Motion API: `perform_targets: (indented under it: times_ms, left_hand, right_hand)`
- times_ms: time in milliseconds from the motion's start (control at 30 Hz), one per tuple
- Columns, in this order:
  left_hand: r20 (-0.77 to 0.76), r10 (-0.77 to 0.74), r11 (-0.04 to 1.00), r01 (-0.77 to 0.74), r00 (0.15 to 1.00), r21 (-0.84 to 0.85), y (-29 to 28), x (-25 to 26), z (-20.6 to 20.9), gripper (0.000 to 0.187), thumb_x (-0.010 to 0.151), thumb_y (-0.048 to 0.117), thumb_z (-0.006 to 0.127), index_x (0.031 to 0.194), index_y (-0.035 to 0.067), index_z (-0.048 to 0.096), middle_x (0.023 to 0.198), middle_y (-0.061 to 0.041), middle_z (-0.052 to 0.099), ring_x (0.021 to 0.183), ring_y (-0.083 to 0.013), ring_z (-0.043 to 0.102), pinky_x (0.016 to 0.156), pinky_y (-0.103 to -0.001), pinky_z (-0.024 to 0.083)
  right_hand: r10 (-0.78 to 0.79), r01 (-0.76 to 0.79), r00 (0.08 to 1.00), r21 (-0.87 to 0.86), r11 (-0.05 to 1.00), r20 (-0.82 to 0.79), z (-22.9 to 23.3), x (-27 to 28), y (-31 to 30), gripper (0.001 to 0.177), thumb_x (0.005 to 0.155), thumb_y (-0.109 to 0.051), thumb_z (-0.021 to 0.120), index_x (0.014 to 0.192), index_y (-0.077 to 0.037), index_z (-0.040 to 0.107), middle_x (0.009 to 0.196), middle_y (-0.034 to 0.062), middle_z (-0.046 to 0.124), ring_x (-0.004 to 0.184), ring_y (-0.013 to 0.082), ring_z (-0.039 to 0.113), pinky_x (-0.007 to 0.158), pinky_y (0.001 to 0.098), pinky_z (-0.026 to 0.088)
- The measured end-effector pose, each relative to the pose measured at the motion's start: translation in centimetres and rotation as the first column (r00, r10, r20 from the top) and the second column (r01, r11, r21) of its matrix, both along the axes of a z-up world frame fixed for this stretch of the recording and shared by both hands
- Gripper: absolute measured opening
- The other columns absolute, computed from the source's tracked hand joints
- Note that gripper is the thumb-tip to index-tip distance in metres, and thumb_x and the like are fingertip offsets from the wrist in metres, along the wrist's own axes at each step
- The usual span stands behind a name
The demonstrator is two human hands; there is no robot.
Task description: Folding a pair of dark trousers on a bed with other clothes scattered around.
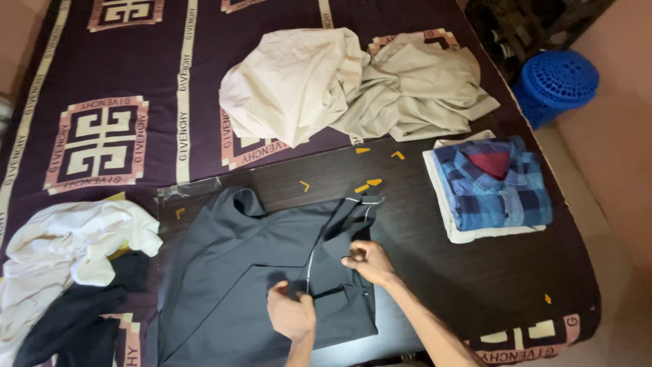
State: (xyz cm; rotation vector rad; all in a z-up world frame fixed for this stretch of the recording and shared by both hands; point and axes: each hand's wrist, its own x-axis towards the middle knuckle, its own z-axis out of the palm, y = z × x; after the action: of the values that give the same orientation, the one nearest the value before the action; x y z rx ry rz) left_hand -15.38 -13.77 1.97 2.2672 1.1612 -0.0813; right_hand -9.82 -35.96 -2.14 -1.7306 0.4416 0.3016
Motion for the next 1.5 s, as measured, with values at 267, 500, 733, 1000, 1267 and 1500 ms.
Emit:
perform_targets:
  times_ms: [267,500,733,1000,1267,1500]
  left_hand:
    - [0.273,-0.846,0.498,0.862,0.459,0.096,-1.8,-0.8,4.4,0.050,0.062,0.026,0.089,0.101,0.003,0.068,0.107,-0.014,0.069,0.103,-0.0343,0.059,0.092,-0.048,0.041]
    - [0.151,-0.833,0.540,0.841,0.532,0.015,-0.6,-0.9,2.0,0.023,0.067,0.016,0.076,0.088,0.006,0.075,0.098,-0.011,0.073,0.108,-0.0305,0.058,0.096,-0.043,0.041]
    - [0.291,-0.647,0.729,0.683,0.705,-0.035,2.6,-0.7,1.5,0.017,0.074,0.016,0.074,0.087,0.005,0.076,0.083,-0.019,0.072,0.081,-0.0363,0.068,0.082,-0.045,0.050]
    - [0.358,-0.370,0.821,0.482,0.857,-0.306,4.1,-0.2,3.3,0.014,0.075,0.012,0.069,0.083,0.000,0.071,0.060,-0.016,0.066,0.053,-0.0303,0.064,0.057,-0.041,0.049]
    - [0.298,-0.410,0.813,0.494,0.862,-0.310,4.3,0.0,3.6,0.021,0.074,0.016,0.072,0.089,0.002,0.074,0.061,-0.014,0.068,0.052,-0.0257,0.065,0.056,-0.041,0.050]
    - [0.222,-0.484,0.800,0.531,0.847,-0.279,4.1,0.3,3.1,0.021,0.081,0.021,0.074,0.089,0.001,0.076,0.067,-0.015,0.071,0.061,-0.0302,0.069,0.063,-0.041,0.053]
  right_hand:
    - [0.087,0.005,0.979,-0.451,0.893,0.182,6.9,0.6,3.8,0.012,0.074,-0.021,0.082,0.081,-0.013,0.075,0.072,0.0033,0.076,0.065,0.0198,0.075,0.063,0.0358,0.057]
    - [0.390,-0.239,0.917,-0.663,0.709,0.087,6.1,1.1,7.0,0.018,0.076,-0.026,0.082,0.082,-0.011,0.075,0.075,0.0086,0.077,0.073,0.0307,0.074,0.068,0.0452,0.056]
    - [0.473,-0.298,0.880,-0.816,0.495,-0.034,1.4,3.0,6.5,0.019,0.078,-0.024,0.076,0.083,-0.005,0.073,0.081,0.0182,0.074,0.078,0.0371,0.073,0.071,0.0494,0.057]
    - [0.473,-0.341,0.877,-0.588,0.733,0.082,5.1,2.6,6.5,0.008,0.072,-0.020,0.078,0.078,-0.014,0.079,0.079,0.0084,0.076,0.076,0.0275,0.075,0.069,0.0417,0.058]
    - [0.779,-0.689,0.627,-0.474,0.549,-0.009,3.2,1.6,7.4,0.010,0.078,-0.014,0.074,0.083,-0.010,0.082,0.078,0.0104,0.075,0.070,0.0218,0.072,0.063,0.0354,0.055]
    - [0.372,-0.369,0.925,0.051,0.928,-0.079,-0.3,1.6,6.4,0.017,0.090,-0.020,0.070,0.096,-0.005,0.077,0.077,0.0025,0.077,0.059,0.0124,0.063,0.058,0.0281,0.053]
